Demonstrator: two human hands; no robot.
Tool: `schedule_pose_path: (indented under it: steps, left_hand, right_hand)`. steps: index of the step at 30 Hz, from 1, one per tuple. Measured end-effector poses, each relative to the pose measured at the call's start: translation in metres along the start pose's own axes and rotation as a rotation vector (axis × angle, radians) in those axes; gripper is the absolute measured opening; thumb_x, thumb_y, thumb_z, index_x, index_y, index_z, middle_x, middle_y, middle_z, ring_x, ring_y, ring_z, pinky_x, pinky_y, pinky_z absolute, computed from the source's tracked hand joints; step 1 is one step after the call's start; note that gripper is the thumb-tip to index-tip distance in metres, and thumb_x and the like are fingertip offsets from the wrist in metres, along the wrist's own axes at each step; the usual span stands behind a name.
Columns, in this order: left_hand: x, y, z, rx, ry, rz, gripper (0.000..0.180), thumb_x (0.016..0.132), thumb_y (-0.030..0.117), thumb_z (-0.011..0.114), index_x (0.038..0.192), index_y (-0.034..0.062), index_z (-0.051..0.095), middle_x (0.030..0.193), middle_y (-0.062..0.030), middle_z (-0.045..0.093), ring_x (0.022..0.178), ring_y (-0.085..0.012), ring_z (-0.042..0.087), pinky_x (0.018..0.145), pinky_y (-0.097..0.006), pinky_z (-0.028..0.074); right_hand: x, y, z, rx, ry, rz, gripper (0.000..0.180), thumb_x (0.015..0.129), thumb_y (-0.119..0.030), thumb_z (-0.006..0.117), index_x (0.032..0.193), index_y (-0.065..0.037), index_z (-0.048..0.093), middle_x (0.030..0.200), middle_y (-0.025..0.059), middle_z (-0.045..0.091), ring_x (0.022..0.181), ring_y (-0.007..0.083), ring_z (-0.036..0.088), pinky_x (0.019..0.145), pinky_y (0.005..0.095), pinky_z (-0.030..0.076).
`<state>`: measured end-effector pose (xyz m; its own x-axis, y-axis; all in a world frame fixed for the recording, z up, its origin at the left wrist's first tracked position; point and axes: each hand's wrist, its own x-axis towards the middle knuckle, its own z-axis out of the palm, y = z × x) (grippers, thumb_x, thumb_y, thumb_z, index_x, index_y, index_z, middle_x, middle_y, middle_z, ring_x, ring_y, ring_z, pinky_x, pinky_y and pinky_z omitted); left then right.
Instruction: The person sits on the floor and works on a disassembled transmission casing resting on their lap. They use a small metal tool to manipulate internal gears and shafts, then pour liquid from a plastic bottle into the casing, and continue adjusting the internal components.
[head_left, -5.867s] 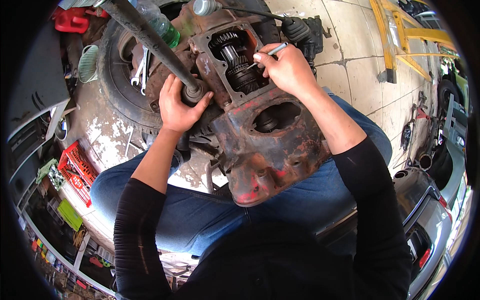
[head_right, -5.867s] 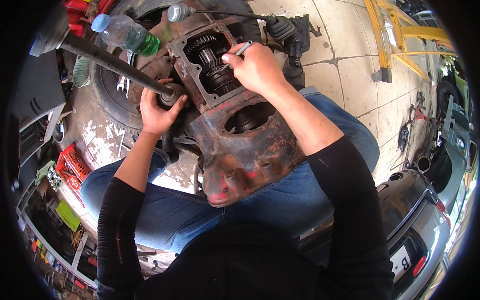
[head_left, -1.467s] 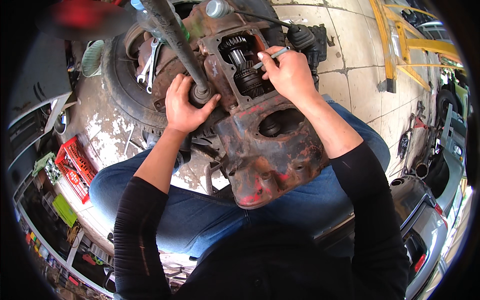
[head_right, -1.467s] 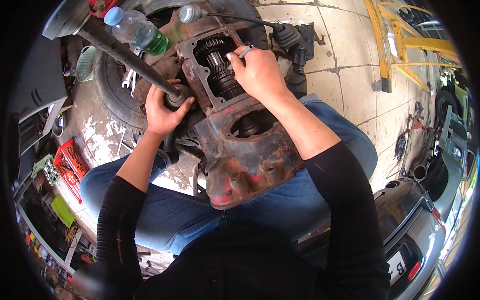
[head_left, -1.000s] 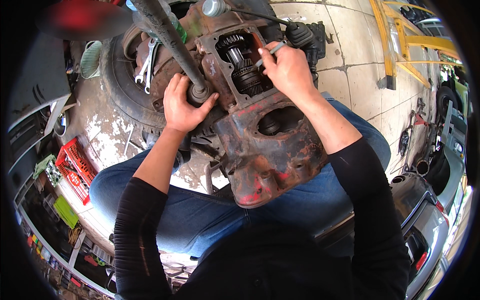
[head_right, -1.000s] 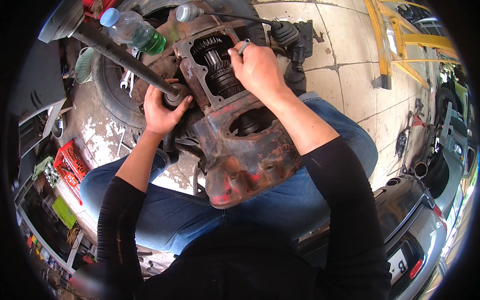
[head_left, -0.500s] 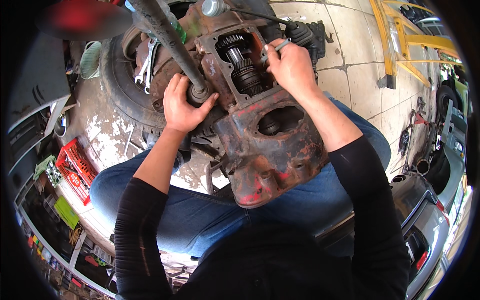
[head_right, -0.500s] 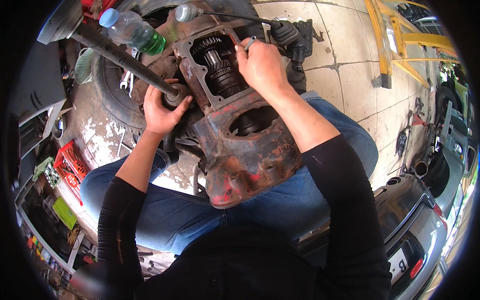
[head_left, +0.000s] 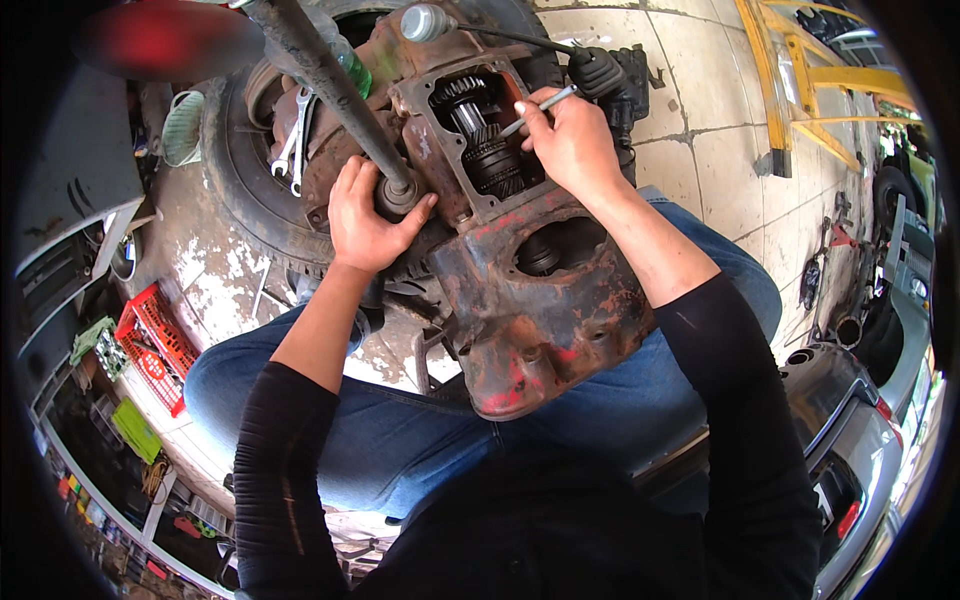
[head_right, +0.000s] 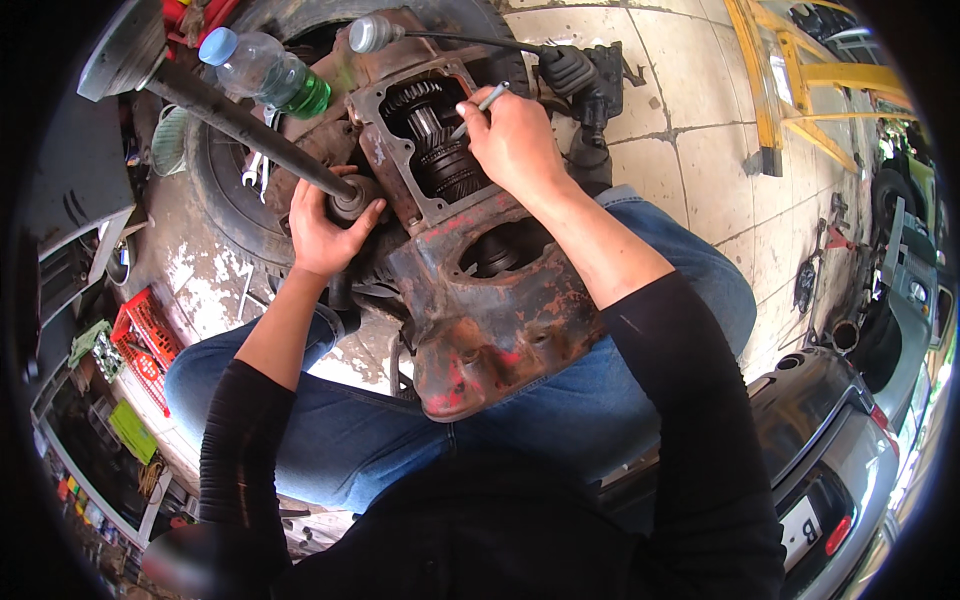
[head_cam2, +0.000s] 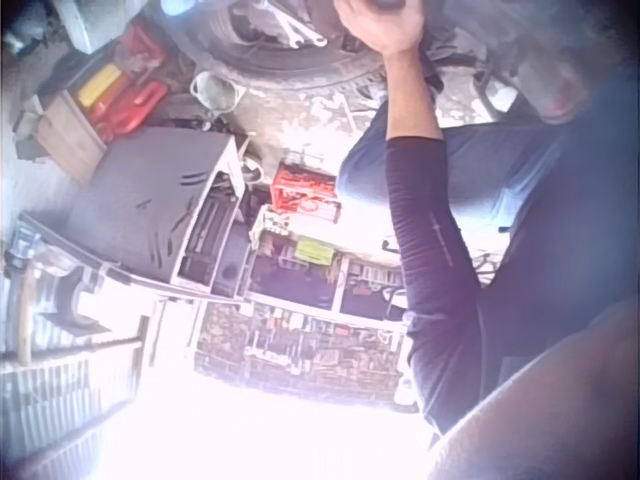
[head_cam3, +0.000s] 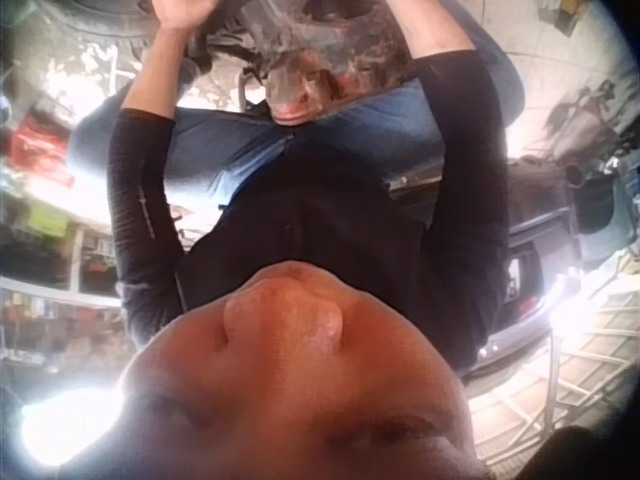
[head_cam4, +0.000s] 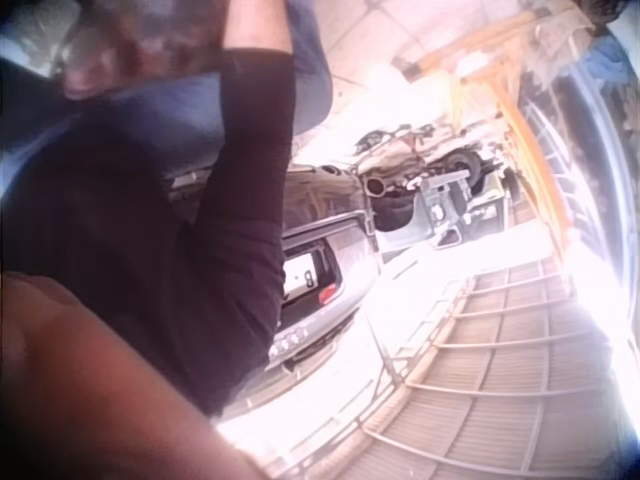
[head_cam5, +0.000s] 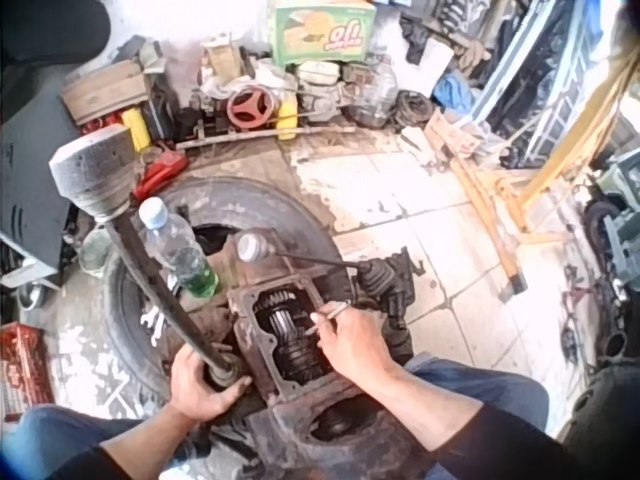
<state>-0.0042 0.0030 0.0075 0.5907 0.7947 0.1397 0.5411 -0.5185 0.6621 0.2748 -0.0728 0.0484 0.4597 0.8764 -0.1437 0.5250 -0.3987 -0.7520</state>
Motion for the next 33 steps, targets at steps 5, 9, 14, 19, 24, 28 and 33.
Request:
schedule_pose_path:
  steps: [5,9,14,19,24,28,33]
  left_hand:
    - [-0.001,-0.002,0.0,0.001,0.001,0.005,0.051,0.074,0.028,0.096,0.115,0.0059,0.075,0.108,-0.0141,0.072,0.104,-0.0377,0.07,0.095,-0.046,0.056]
    - [0.0,0.0,-0.001,-0.007,-0.006,-0.003,0.051,0.074,0.028,0.096,0.114,0.0057,0.075,0.108,-0.0144,0.072,0.105,-0.038,0.07,0.095,-0.046,0.055]
    - [0.001,0.0,-0.002,-0.002,-0.003,0.006,0.051,0.074,0.028,0.096,0.115,0.0057,0.075,0.108,-0.0144,0.072,0.105,-0.0383,0.07,0.095,-0.047,0.055]
    - [0.001,0.001,0.0,-0.004,0.003,0.005,0.051,0.074,0.028,0.096,0.115,0.0061,0.075,0.108,-0.0141,0.072,0.105,-0.0384,0.071,0.095,-0.047,0.056]
    - [0.0,-0.001,-0.001,-0.005,-0.008,-0.002,0.051,0.073,0.027,0.096,0.116,0.0064,0.075,0.108,-0.0141,0.072,0.105,-0.0381,0.071,0.095,-0.046,0.056]
    - [-0.001,-0.002,0.001,-0.016,0.008,0.004,0.051,0.073,0.026,0.096,0.115,0.0055,0.074,0.108,-0.0142,0.072,0.104,-0.0381,0.071,0.094,-0.046,0.056]
    - [-0.001,-0.004,0.0,-0.007,0.003,0.017,0.051,0.073,0.025,0.096,0.115,0.005,0.074,0.108,-0.0146,0.072,0.103,-0.0383,0.071,0.093,-0.047,0.056]
  right_hand:
    - [-0.007,-0.004,0.0,-0.163,-0.019,-0.155,0.022,0.104,-0.023,0.07,0.101,-0.002,0.077,0.074,0.0235,0.071,0.074,0.0453,0.072,0.067,0.0503,0.057]
    - [-0.001,-0.002,-0.002,-0.13,-0.006,-0.02,0.025,0.108,-0.025,0.069,0.104,-0.002,0.076,0.074,0.0135,0.077,0.067,0.023,0.079,0.064,0.0376,0.058]
    - [-0.009,-0.015,-0.003,-0.028,-0.147,0.097,0.028,0.109,-0.028,0.068,0.106,-0.001,0.076,0.077,0.0127,0.077,0.072,0.0212,0.08,0.065,0.0354,0.059]
    - [-0.001,0.004,-0.002,-0.151,-0.053,0.029,0.032,0.108,-0.031,0.07,0.105,0.0,0.078,0.075,0.0143,0.075,0.069,0.0251,0.078,0.067,0.0376,0.058]
    - [-0.001,0.0,-0.01,-0.264,-0.151,0.015,0.03,0.107,-0.031,0.071,0.113,-0.003,0.08,0.08,0.016,0.076,0.072,0.0293,0.076,0.071,0.0409,0.056]
    - [0.003,-0.005,-0.015,-0.2,-0.142,0.005,0.025,0.107,-0.024,0.071,0.112,-0.001,0.079,0.085,0.0145,0.08,0.079,0.0238,0.078,0.074,0.0386,0.058]
    - [0.003,-0.012,-0.013,-0.054,-0.166,0.116,0.019,0.106,-0.014,0.07,0.112,0.002,0.078,0.092,0.0153,0.082,0.088,0.021,0.082,0.075,0.0341,0.06]
